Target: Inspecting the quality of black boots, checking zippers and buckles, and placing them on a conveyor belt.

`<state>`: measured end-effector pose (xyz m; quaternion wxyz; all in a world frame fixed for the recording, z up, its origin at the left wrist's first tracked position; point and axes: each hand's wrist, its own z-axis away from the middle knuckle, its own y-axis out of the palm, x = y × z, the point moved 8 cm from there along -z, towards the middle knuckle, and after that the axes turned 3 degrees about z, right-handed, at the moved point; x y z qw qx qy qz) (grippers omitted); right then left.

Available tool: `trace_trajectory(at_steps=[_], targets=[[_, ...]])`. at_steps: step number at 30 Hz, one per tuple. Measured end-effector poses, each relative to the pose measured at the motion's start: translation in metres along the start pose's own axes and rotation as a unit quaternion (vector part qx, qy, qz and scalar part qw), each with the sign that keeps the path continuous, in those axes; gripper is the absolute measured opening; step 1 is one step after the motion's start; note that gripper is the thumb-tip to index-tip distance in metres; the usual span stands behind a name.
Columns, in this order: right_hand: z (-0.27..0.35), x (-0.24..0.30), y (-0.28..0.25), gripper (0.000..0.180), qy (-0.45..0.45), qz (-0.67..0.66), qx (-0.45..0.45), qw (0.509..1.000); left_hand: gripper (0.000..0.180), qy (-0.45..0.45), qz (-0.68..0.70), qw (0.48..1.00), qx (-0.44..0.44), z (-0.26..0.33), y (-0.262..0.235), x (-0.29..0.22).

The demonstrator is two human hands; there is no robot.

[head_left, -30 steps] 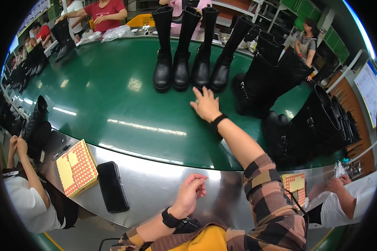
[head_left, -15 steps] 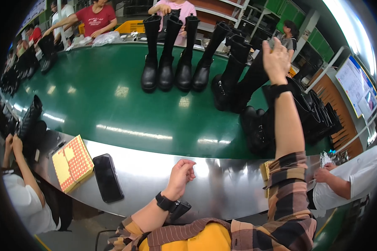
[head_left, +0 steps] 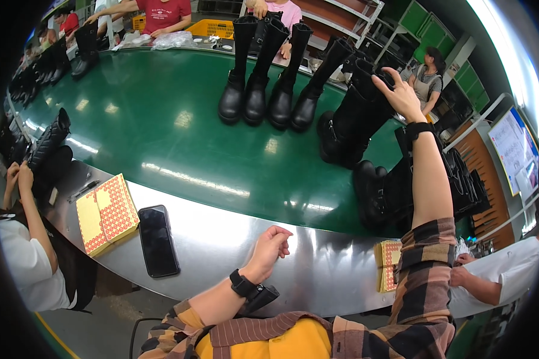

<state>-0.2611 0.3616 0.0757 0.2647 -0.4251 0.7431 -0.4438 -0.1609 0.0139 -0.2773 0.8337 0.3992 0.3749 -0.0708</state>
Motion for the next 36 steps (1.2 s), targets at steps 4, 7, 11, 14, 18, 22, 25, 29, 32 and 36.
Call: trace_trajectory(at_steps=[4,7,11,14,18,22,25,29,32,36], targets=[[-0.018,0.006,0.006,0.095,-0.002,0.063,0.068,0.996,0.009,-0.004,-0.001,1.0,-0.01,0.0,-0.002,0.0],[-0.027,-0.002,0.016,0.096,0.034,0.062,0.154,0.986,0.011,-0.005,0.005,1.0,-0.007,0.0,-0.002,-0.001],[-0.018,0.011,0.01,0.068,0.017,0.075,0.035,0.996,0.014,-0.007,-0.003,1.0,-0.01,-0.002,-0.002,-0.001],[0.004,0.029,-0.011,0.053,-0.015,0.024,-0.051,0.998,0.015,0.004,-0.008,1.0,0.001,-0.001,-0.001,-0.002],[0.028,0.036,-0.1,0.057,-0.096,-0.015,-0.161,0.982,0.011,-0.002,-0.003,1.0,0.011,-0.002,0.001,-0.005],[0.075,0.011,-0.173,0.057,-0.026,-0.101,-0.171,0.98,0.018,0.291,-0.023,0.954,-0.06,0.026,0.0,-0.067],[0.143,0.026,-0.207,0.039,-0.03,-0.177,-0.156,0.971,0.034,0.509,-0.111,0.849,-0.083,0.09,0.018,-0.106],[0.273,0.093,-0.214,0.024,-0.117,-0.221,-0.103,0.963,0.097,0.58,-0.367,0.726,0.034,0.164,0.081,-0.096],[0.35,0.134,-0.223,0.039,-0.272,-0.19,-0.085,0.94,0.118,0.556,-0.422,0.714,0.063,0.174,0.111,-0.071],[0.388,0.101,-0.223,0.099,-0.319,-0.332,-0.154,0.874,0.118,0.591,-0.442,0.675,-0.02,0.177,0.111,-0.055]])
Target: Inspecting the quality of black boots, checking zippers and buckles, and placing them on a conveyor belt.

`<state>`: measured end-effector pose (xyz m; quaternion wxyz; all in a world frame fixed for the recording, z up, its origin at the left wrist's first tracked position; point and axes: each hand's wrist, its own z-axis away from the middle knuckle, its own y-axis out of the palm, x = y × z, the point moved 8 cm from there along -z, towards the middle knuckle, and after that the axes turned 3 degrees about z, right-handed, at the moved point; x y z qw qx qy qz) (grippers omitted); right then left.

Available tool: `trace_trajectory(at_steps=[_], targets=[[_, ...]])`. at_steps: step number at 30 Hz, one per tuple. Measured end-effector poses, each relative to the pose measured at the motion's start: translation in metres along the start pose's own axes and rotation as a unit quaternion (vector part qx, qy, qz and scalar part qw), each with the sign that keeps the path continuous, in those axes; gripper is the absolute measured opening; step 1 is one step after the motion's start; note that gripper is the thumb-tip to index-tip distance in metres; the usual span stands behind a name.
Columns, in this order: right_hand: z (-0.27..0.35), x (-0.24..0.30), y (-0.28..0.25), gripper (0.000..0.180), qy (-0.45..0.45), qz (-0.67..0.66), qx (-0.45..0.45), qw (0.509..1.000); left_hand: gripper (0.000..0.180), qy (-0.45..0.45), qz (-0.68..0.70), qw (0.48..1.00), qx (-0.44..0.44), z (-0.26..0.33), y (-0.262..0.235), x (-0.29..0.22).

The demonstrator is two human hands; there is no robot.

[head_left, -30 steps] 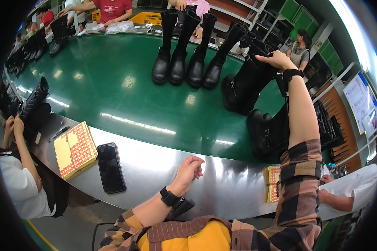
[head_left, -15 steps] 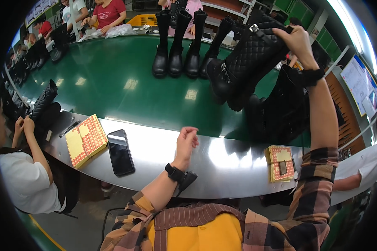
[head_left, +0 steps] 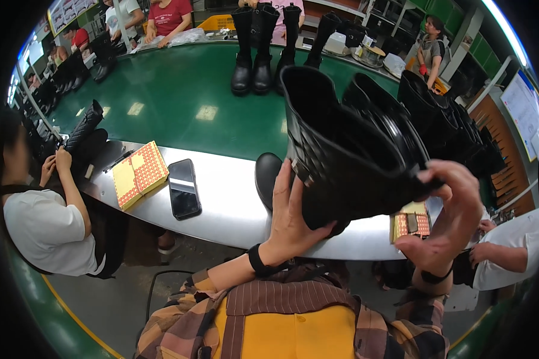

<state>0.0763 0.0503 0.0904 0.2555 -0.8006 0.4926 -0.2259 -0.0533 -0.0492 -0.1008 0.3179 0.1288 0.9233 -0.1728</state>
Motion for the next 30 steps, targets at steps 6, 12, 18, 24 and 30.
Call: trace_trajectory(at_steps=[6,12,18,24,30], targets=[[0.127,-0.062,0.06,0.12,0.278,-0.171,-0.208,0.922,0.089,-0.129,0.066,0.989,-0.014,0.029,-0.007,0.026],[0.185,-0.096,0.164,0.063,0.502,-0.239,-0.1,0.825,0.026,-0.169,0.064,0.977,-0.111,0.047,-0.029,0.029],[0.204,-0.11,0.127,0.028,0.475,-0.116,-0.268,0.83,0.019,-0.205,0.141,0.949,-0.195,0.044,-0.061,0.054],[0.228,-0.107,0.062,0.031,0.402,-0.003,-0.298,0.866,0.019,-0.124,0.166,0.972,-0.113,0.023,-0.053,0.064],[0.25,-0.107,0.073,0.032,0.428,-0.059,-0.286,0.855,0.027,-0.172,0.208,0.961,-0.067,0.026,-0.032,0.075]])
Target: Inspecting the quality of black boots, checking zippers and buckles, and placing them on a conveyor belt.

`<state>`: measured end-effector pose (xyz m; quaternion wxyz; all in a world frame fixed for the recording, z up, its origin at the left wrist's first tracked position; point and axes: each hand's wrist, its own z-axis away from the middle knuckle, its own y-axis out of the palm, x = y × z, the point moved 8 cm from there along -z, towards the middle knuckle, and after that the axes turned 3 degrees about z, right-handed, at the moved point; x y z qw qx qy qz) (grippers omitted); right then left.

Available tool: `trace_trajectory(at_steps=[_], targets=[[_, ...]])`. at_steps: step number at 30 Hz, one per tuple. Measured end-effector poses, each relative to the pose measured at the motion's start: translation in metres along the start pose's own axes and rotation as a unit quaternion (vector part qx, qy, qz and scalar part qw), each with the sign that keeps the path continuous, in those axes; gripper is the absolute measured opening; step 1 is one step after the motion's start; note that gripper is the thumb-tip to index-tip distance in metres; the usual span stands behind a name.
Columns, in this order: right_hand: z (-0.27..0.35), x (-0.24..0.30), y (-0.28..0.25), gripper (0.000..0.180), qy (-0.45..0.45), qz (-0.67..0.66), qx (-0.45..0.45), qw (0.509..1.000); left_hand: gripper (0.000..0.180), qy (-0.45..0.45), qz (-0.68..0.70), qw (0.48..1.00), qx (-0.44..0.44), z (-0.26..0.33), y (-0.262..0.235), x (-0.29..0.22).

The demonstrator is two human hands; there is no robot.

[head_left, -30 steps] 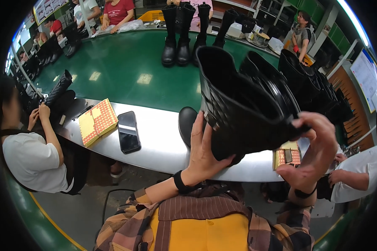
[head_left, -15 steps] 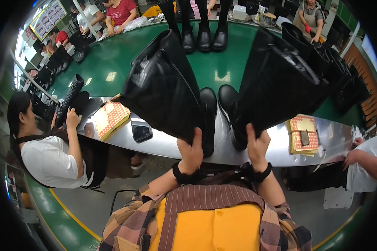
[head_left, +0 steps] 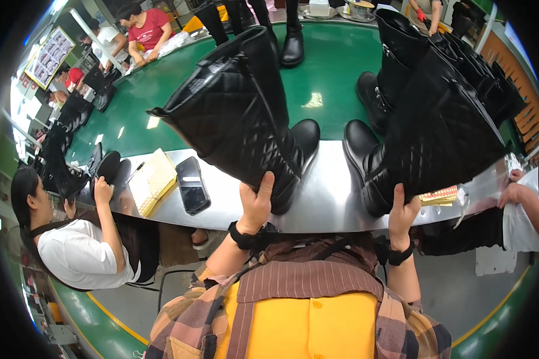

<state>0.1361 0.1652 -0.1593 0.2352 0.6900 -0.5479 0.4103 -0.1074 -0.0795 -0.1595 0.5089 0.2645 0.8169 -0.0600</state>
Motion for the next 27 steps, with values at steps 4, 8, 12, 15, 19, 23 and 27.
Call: trace_trajectory(at_steps=[4,8,12,15,19,23,27], targets=[[0.001,-0.017,-0.002,0.031,0.02,-0.02,0.037,0.999,0.027,0.023,-0.033,0.999,0.027,0.002,0.0,-0.003],[0.005,-0.03,-0.007,0.033,0.014,-0.005,0.04,0.999,0.028,0.003,-0.045,0.998,0.044,0.007,0.002,-0.003],[0.015,-0.024,-0.037,0.083,0.075,0.088,-0.151,0.982,0.063,0.028,-0.085,0.996,0.012,-0.003,-0.002,-0.024],[0.014,0.067,-0.055,0.054,-0.253,0.049,-0.185,0.948,0.083,0.262,-0.103,0.957,-0.073,-0.019,-0.016,-0.102],[-0.007,0.141,0.006,0.012,-0.298,-0.004,0.081,0.951,0.062,0.414,-0.298,0.858,-0.062,-0.044,0.002,-0.207],[-0.047,0.175,0.099,0.011,-0.206,-0.068,0.194,0.957,0.043,0.367,-0.617,0.692,-0.081,-0.068,0.056,-0.244],[-0.086,0.201,0.162,0.02,-0.118,-0.133,0.219,0.959,0.027,0.303,-0.672,0.675,-0.016,-0.085,0.085,-0.232]])
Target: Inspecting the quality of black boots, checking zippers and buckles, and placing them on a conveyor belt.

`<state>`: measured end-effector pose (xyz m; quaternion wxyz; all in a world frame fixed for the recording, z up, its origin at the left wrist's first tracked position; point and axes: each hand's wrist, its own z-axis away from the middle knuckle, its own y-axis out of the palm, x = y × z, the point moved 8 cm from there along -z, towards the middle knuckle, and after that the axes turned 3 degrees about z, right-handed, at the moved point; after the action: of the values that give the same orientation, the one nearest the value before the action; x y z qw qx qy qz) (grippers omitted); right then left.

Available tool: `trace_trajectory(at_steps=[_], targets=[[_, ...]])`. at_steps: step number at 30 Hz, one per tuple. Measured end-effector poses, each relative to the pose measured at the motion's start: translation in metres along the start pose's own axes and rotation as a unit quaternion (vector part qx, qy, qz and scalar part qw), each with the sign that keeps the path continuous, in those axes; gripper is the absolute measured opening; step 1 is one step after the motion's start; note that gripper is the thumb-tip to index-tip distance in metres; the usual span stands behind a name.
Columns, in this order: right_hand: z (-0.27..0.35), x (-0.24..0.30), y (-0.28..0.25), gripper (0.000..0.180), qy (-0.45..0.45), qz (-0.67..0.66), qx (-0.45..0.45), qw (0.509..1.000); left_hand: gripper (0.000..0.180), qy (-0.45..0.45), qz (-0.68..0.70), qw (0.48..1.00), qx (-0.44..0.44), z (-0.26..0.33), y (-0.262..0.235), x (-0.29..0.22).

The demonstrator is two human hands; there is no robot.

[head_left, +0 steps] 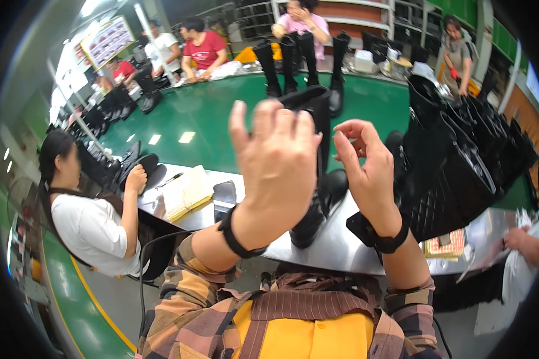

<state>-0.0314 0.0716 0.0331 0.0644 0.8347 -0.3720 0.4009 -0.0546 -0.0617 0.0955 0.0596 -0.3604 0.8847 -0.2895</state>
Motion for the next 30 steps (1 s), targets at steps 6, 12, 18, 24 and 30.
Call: trace_trajectory(at_steps=[6,12,18,24,30], targets=[[-0.03,0.017,0.028,0.018,-0.046,0.093,0.031,0.994,0.029,0.007,0.188,0.981,-0.053,0.005,-0.01,0.011],[-0.029,-0.003,0.023,0.028,0.076,0.013,0.175,0.982,0.023,-0.011,0.218,0.972,-0.093,0.01,-0.007,0.017],[-0.028,-0.013,0.023,0.03,0.094,-0.068,0.21,0.971,0.019,-0.006,0.156,0.985,-0.073,0.004,0.008,0.015],[0.041,-0.082,0.038,0.022,0.133,-0.019,0.27,0.953,0.017,-0.025,0.111,0.987,-0.115,0.005,0.012,0.017],[0.152,-0.168,0.035,0.022,0.242,0.07,0.283,0.925,0.016,-0.033,0.138,0.983,-0.116,0.004,0.013,0.031]])
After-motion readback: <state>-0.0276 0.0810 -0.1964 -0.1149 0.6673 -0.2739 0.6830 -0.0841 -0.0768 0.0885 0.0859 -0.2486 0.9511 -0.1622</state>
